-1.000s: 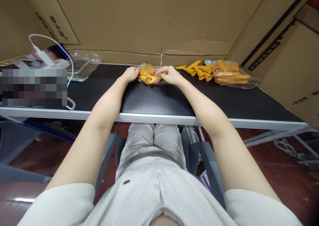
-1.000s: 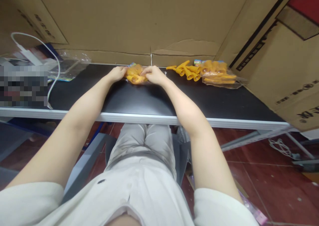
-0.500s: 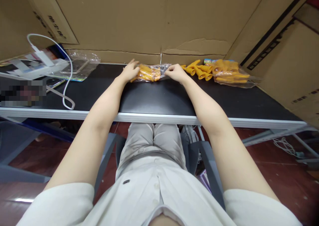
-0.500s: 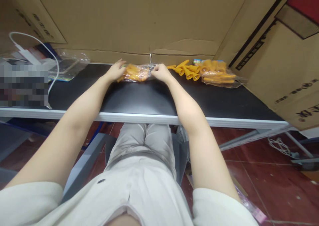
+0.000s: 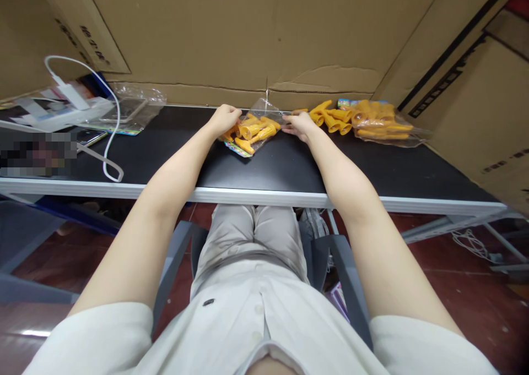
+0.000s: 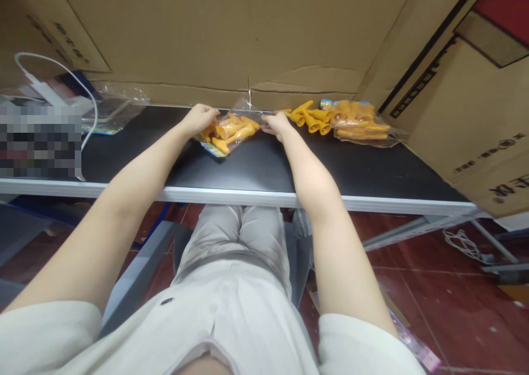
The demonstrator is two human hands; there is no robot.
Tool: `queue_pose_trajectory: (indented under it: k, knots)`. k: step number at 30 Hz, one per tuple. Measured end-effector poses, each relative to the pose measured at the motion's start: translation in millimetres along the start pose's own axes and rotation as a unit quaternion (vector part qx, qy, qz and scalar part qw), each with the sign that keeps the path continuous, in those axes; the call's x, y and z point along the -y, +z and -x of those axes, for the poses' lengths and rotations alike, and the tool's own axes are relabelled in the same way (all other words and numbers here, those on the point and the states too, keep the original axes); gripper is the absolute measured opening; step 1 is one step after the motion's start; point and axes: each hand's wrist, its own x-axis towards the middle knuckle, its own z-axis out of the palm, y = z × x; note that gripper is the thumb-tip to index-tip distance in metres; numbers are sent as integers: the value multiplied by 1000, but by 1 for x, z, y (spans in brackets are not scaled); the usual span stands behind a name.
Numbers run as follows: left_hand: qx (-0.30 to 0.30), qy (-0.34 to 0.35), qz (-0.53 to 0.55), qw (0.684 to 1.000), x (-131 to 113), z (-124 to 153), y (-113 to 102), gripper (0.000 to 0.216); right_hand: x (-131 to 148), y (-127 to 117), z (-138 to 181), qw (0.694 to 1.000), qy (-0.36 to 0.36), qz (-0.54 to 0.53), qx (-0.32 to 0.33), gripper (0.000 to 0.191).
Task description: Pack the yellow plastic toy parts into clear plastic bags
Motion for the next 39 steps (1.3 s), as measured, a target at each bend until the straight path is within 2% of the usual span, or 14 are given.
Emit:
queue_pose_trajectory:
  k: [2,7,9,11,14,20,22,26,29,33,39]
  knots:
    - [-11,-18,38,999,-1,-1,-2,29,3,2,9,998,28,-45,37,24]
    - [-32,-121,143,982,-12,4,-11,27,13,2,27,998,45,-39,5,30]
    - [-19,-148,160,976,-17,8,-13,25,16,3,31,999,40,-18,-2,32]
    - [17,-162,169,972,-19,11,-13,25,17,4,33,999,33,-8,-4,33]
    - [54,-167,146,974,-17,13,-12,21,16,7,34,1000,23,-6,5,34]
    - [15,-113,79,990,-1,8,-7,6,14,9,34,1000,11,-5,28,35]
    - [-6,-115,111,987,0,6,-4,9,15,9,34,1000,15,-5,27,35]
    - [-20,-172,212,962,-6,7,-1,14,16,11,34,1000,29,-4,8,36]
    - [-3,-187,237,953,-11,12,-3,17,13,11,32,1000,26,-8,7,35]
    - [39,-172,256,950,-10,15,-11,22,9,6,28,999,19,-20,42,32]
    - [44,-199,283,937,-12,16,-17,29,12,2,27,998,33,-32,49,35]
